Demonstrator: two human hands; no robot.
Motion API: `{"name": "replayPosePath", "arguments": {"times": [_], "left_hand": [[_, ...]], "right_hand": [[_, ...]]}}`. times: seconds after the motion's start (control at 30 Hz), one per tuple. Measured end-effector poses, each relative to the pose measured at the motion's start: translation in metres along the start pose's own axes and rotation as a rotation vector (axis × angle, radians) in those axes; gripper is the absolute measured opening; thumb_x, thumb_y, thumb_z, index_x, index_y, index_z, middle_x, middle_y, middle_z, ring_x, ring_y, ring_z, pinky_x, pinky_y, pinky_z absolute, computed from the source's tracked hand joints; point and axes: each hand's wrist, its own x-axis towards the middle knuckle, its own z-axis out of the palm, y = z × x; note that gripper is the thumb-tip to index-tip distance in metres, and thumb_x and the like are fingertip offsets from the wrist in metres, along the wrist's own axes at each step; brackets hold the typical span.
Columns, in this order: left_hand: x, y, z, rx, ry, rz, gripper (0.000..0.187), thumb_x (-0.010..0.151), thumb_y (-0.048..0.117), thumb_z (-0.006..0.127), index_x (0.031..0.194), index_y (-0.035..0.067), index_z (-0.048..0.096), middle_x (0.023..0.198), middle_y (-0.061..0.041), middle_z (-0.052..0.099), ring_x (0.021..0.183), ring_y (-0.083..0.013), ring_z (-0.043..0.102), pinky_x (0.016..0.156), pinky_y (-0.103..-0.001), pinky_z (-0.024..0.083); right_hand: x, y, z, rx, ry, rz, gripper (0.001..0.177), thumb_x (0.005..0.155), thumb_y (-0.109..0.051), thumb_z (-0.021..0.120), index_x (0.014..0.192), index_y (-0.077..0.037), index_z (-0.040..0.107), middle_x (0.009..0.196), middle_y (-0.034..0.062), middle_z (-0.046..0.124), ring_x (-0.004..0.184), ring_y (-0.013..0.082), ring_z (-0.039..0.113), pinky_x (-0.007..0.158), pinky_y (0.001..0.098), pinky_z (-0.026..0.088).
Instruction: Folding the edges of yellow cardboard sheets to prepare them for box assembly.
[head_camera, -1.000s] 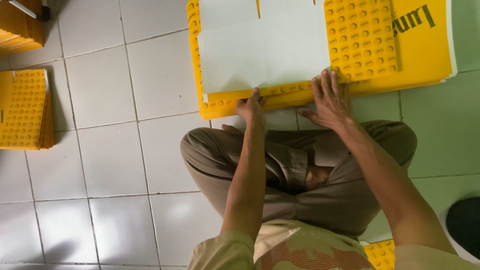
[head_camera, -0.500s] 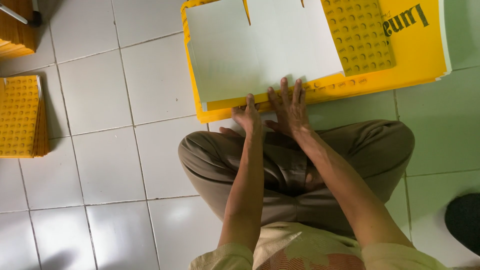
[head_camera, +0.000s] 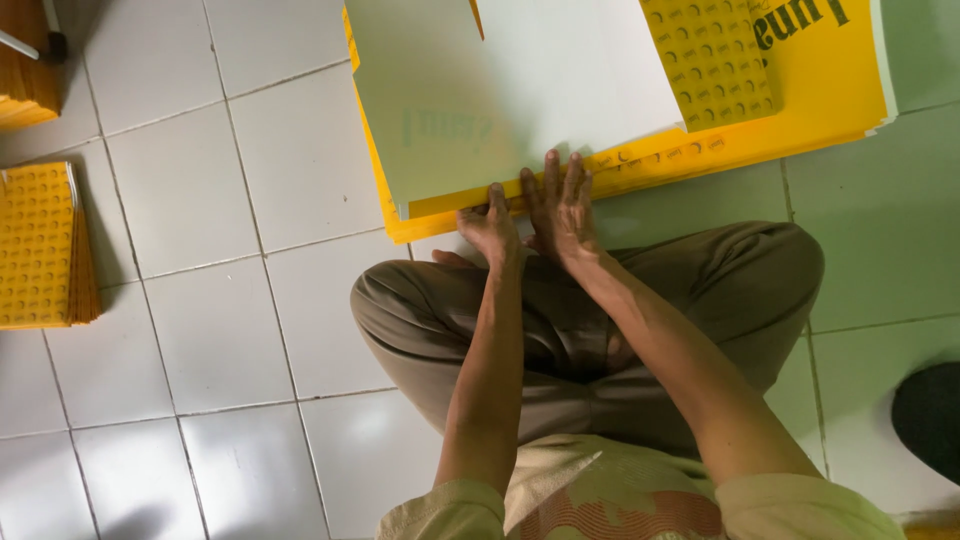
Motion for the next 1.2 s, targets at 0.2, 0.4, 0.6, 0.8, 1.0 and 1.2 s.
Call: {"name": "replayPosePath", "arguments": {"times": [0.2,0.4,0.6,0.8,1.0,1.2], "left_hand": [[0.005,-0.008,0.001,0.017,0.021,0.038,0.023,0.088,0.008,0.078,0.103,0.001,0.062,0.078,-0.01,0.068,0.067,-0.0124,0.07,0.059,-0.028,0.06],[-0.007,-0.047,0.012,0.179,-0.093,0.231,0.065,0.082,0.009,0.082,0.139,0.005,0.05,0.105,-0.023,0.069,0.094,-0.0343,0.073,0.077,-0.044,0.064],[-0.005,-0.075,0.019,0.492,-0.019,0.54,0.02,0.089,0.01,0.072,0.099,0.0,0.058,0.076,-0.017,0.067,0.069,-0.0371,0.071,0.052,-0.042,0.056],[-0.026,-0.046,0.034,0.474,-0.064,0.91,0.051,0.092,0.006,0.064,0.142,0.003,0.06,0.12,-0.023,0.07,0.097,-0.0403,0.071,0.078,-0.042,0.058],[-0.036,-0.026,0.032,0.792,-0.224,1.003,0.07,0.101,-0.001,0.048,0.165,0.01,0.024,0.167,-0.015,0.032,0.135,-0.033,0.055,0.083,-0.037,0.053],[-0.022,-0.025,0.022,0.979,-0.457,1.094,0.085,0.093,-0.004,0.051,0.167,0.012,0.013,0.172,-0.016,0.018,0.153,-0.0378,0.032,0.087,-0.042,0.052]], "right_hand": [[-0.008,0.063,0.012,-0.008,-0.049,-0.056,0.113,0.077,-0.053,0.079,0.166,-0.035,0.012,0.172,0.0253,0.003,0.153,0.0572,0.007,0.12,0.0713,0.021],[-0.012,0.048,0.002,0.043,0.025,-0.053,0.112,0.077,-0.048,0.081,0.167,-0.029,0.017,0.169,0.0322,0.002,0.15,0.0633,0.004,0.116,0.0752,0.02],[-0.001,0.058,0.038,0.047,0.063,-0.073,0.123,0.071,-0.049,0.084,0.167,-0.033,0.008,0.168,0.0328,0.003,0.149,0.0647,0.005,0.114,0.0781,0.022],[0.005,0.075,0.071,0.07,0.152,-0.18,0.129,0.057,-0.046,0.092,0.165,-0.031,0.022,0.169,0.0279,0.003,0.146,0.0675,0.009,0.11,0.0798,0.027],[-0.013,0.07,0.012,-0.154,0.197,-0.185,0.071,0.065,-0.036,0.088,0.133,-0.021,0.07,0.16,0.0166,0.037,0.149,0.0593,0.014,0.111,0.0643,0.035],[-0.026,0.088,-0.01,0.005,0.199,-0.283,0.063,0.069,-0.065,0.081,0.108,-0.015,0.079,0.123,0.0153,0.065,0.147,0.0546,0.023,0.117,0.0591,0.031]]}}
